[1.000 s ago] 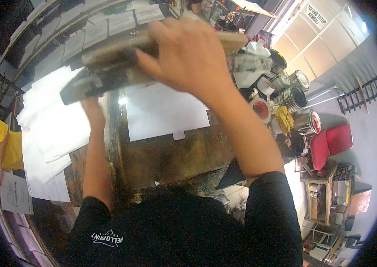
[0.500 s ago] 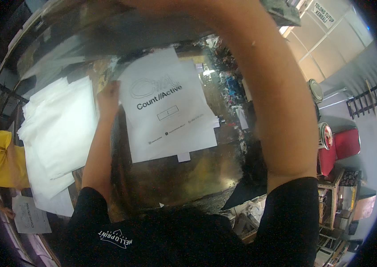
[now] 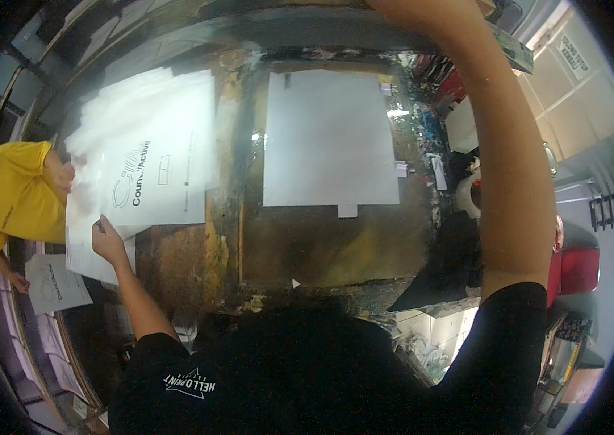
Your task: The person performs screen printing by placing sheets of paper onto a workbench, lowering a mesh screen, and using a squeegee to spread ink across the screen. They repeat the process for multiple sheets, lifting the screen after each print and stacking the finished papers to the side.
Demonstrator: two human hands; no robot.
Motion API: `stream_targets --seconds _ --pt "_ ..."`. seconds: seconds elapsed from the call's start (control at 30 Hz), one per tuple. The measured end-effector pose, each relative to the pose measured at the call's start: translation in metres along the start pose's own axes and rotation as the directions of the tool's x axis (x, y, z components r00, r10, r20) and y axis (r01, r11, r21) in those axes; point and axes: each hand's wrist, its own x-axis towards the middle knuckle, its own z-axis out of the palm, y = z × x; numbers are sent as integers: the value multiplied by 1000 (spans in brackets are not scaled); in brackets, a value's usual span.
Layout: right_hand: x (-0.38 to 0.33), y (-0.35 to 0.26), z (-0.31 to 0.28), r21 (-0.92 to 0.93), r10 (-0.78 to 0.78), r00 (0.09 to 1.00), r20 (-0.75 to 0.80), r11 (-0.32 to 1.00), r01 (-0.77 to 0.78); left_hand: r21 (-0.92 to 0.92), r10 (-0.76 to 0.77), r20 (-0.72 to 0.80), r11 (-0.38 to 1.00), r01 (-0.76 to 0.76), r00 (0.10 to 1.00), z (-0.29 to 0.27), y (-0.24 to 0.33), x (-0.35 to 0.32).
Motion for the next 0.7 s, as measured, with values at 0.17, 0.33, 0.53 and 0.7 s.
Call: stream_targets --seconds 0.17,0.33,0.53,0.7 --pt "-16 -15 -2 -43 -75 987 -142 997 70 40 259 -33 965 -258 965 -12 61 -6" --pt "2 0 1 -43 -87 985 -147 996 82 -191 709 657 487 -852 257 44 171 -88" --pt "4 6 2 35 -133 991 34 991 131 -567 785 619 437 -699 -11 57 282 -197" --pt "-7 -11 -28 -110 -115 979 168 985 135 -751 904 415 277 -600 -102 65 363 -293"
